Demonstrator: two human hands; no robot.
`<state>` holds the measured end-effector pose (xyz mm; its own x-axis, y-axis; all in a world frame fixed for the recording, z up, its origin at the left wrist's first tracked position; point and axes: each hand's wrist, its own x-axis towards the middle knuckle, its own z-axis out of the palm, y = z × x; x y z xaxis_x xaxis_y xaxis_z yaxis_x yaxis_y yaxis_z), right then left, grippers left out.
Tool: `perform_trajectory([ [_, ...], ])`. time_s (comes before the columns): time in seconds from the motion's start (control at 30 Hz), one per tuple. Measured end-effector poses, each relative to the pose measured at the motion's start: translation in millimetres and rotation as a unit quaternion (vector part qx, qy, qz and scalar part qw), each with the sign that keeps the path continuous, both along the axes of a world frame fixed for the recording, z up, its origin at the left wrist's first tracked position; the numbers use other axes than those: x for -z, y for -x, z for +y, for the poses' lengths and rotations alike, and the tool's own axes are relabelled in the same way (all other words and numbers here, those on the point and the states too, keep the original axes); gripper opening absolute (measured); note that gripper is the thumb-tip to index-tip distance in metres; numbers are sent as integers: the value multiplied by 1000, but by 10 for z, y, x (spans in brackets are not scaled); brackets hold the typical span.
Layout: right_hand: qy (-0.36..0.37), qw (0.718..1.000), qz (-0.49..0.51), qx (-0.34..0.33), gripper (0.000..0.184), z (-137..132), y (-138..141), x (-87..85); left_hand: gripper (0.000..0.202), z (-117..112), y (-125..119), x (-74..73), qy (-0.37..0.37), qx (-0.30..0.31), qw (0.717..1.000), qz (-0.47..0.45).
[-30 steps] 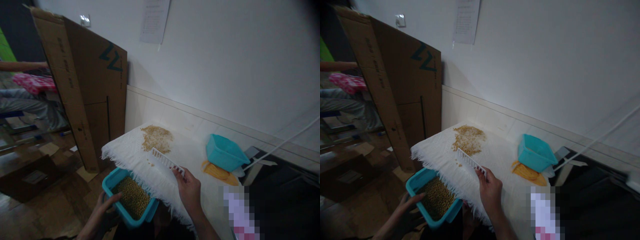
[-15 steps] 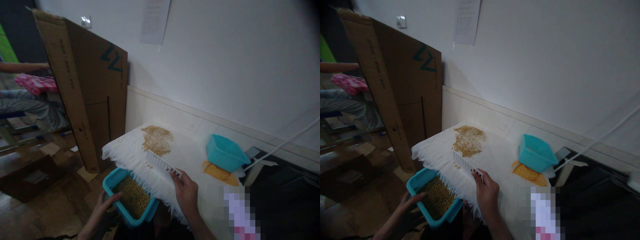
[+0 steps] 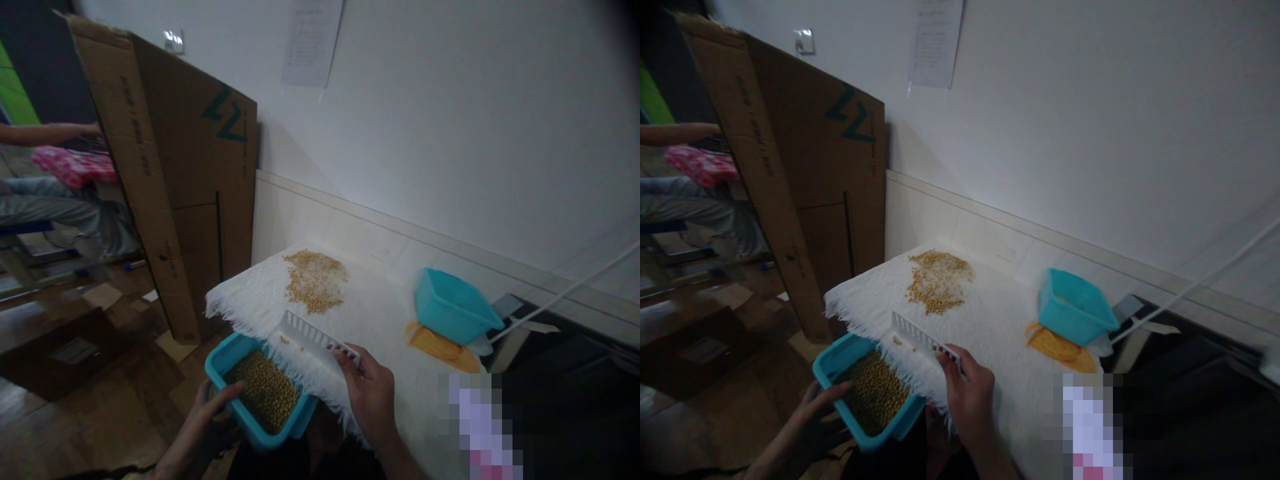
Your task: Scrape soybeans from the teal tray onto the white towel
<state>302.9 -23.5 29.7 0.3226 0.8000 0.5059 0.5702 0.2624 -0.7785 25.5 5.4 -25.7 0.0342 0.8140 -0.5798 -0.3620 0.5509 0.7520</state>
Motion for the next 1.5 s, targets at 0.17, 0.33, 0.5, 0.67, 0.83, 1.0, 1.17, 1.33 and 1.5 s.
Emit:
perform_trajectory([
  [0.17,6,1000,12,-20,36,-94,99,-59,89,-9,-11,-40,4,2,1000,3],
  [0.33,6,999,45,26,48,-89,80,-39,95,-8,-7,-40,5,0,1000,8],
  [0.5,-26,988,20,154,65,97,-328,-64,93,3,-2,19,1,-3,1000,12],
  [0.67,-34,984,13,172,71,217,-566,-95,99,33,-8,31,24,-9,1000,12],
  [0.83,-13,994,0,109,62,337,-489,-40,98,37,-31,22,23,-15,1000,13],
  [1.0,-21,994,-6,103,56,436,-415,14,90,29,-39,17,29,-19,999,13],
  [1.17,-17,996,-9,87,51,472,-399,56,83,28,-27,44,21,-10,1000,17],
  [1.33,-29,996,-16,83,51,527,-391,107,90,22,-42,58,19,-21,999,20],
  [1.5,-27,997,-3,73,49,539,-371,120,84,-2,-58,26,11,-12,1000,13],
])
